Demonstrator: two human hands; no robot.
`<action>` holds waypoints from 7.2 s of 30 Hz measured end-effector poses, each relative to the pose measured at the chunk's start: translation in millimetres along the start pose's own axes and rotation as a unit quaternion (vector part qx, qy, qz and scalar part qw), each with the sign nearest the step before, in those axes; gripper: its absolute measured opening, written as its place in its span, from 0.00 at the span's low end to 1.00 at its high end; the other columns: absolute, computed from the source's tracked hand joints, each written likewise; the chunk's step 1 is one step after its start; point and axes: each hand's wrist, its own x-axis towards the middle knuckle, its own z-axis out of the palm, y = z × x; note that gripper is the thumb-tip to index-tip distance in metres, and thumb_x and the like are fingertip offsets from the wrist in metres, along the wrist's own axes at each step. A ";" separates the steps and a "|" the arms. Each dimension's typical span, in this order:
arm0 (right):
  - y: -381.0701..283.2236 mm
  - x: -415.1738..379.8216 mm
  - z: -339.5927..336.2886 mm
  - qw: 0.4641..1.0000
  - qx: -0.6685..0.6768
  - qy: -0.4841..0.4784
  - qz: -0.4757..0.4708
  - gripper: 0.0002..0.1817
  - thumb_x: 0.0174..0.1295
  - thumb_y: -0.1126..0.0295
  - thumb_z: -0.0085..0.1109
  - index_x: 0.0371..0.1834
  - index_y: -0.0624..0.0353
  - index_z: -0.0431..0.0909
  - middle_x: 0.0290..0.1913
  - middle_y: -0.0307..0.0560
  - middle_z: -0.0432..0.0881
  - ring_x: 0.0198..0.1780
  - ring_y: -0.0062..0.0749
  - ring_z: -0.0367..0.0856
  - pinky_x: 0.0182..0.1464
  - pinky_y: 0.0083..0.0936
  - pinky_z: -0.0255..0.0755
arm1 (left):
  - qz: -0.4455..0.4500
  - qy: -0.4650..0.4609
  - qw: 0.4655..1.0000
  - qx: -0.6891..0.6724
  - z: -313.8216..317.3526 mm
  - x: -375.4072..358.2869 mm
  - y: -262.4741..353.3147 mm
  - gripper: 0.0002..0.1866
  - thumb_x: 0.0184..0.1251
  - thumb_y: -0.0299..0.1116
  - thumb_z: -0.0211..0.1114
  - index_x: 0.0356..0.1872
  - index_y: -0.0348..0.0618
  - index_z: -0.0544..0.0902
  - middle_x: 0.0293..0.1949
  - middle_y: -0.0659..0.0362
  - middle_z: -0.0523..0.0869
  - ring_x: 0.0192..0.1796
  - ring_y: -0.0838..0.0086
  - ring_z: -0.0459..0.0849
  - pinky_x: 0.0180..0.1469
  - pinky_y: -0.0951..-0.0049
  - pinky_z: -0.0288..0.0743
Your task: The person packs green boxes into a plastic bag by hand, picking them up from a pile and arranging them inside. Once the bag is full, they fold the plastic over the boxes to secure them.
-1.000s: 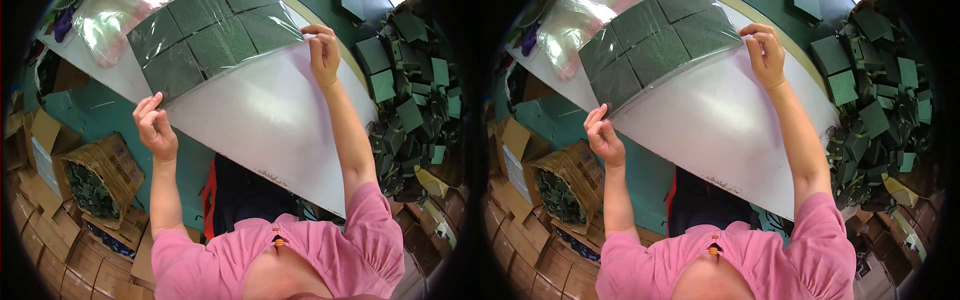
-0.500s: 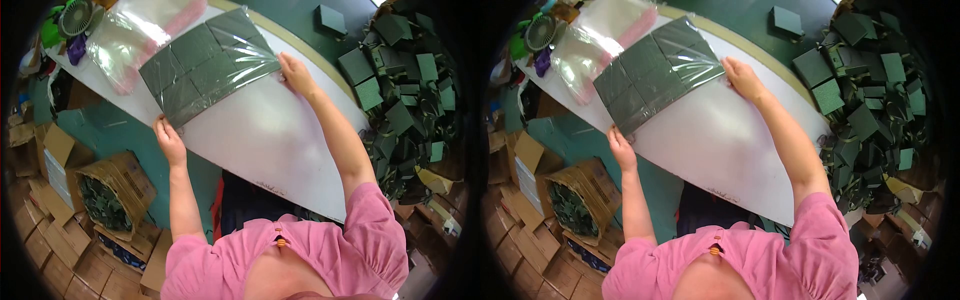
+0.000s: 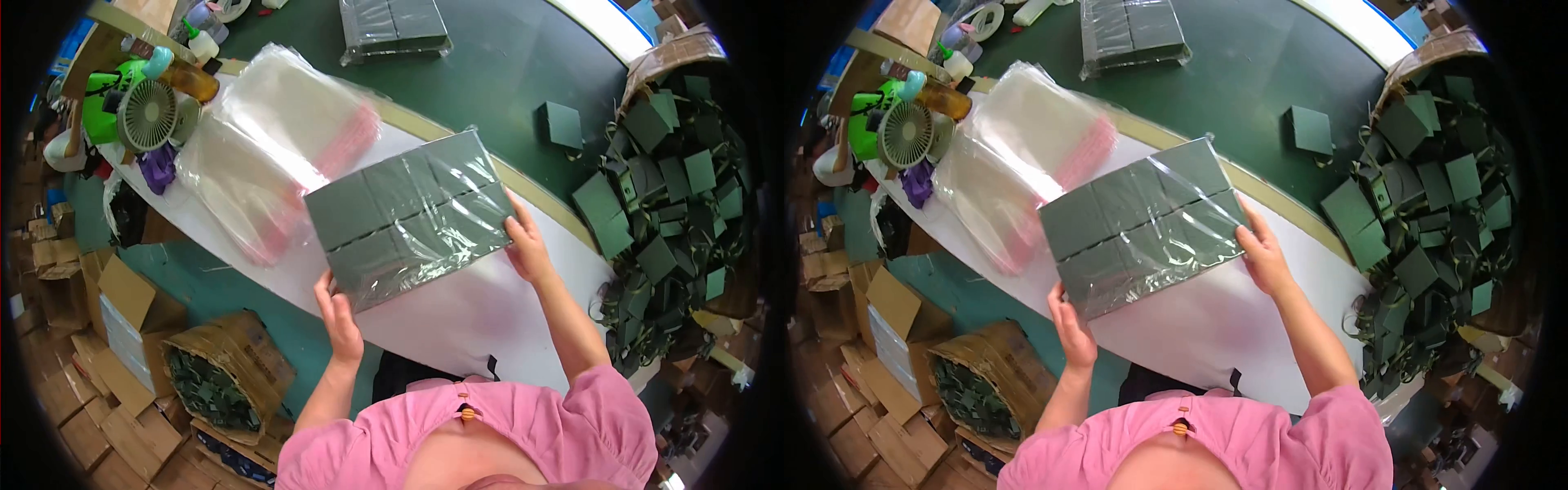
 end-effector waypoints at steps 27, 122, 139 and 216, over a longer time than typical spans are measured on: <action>-192.1 387.7 87.0 0.981 -0.159 -0.090 -0.071 0.39 0.78 0.56 0.59 0.86 0.44 0.51 0.68 0.38 0.77 0.59 0.18 0.79 0.52 0.26 0.78 | -0.054 -0.134 0.973 -0.182 172.5 352.4 103.8 0.53 0.75 0.57 0.64 0.84 0.60 0.34 0.82 0.49 0.48 0.69 0.50 0.77 0.65 0.44 0.77; 430.1 -219.2 -253.9 0.698 -0.589 0.213 0.347 0.23 0.73 0.61 0.56 0.66 0.62 0.78 0.63 0.57 0.83 0.64 0.46 0.81 0.66 0.39 0.74 | 0.292 0.074 0.803 0.515 -13.1 276.0 -12.3 0.10 0.71 0.31 0.66 0.42 0.35 0.91 0.37 0.53 0.92 0.38 0.68 0.87 0.42 0.65 0.80; 42.3 -441.2 -423.9 0.535 -0.495 0.674 -0.116 0.35 0.76 0.45 0.53 0.81 0.46 0.60 0.75 0.51 0.68 0.75 0.42 0.62 0.73 0.42 0.60 | 0.347 -0.352 0.773 0.397 97.2 -32.1 -11.2 0.10 0.74 0.29 0.65 0.47 0.34 0.87 0.44 0.51 0.89 0.49 0.63 0.86 0.55 0.67 0.77; 88.5 -537.3 -479.7 0.367 -0.454 0.810 0.055 0.41 0.57 0.50 0.75 0.72 0.56 0.74 0.76 0.71 0.59 0.76 0.65 0.59 0.75 0.53 0.58 | 0.363 -0.279 0.634 0.623 118.6 -39.5 -71.2 0.37 0.78 0.50 0.58 0.83 0.54 0.60 0.84 0.46 0.54 0.84 0.43 0.50 0.81 0.35 0.39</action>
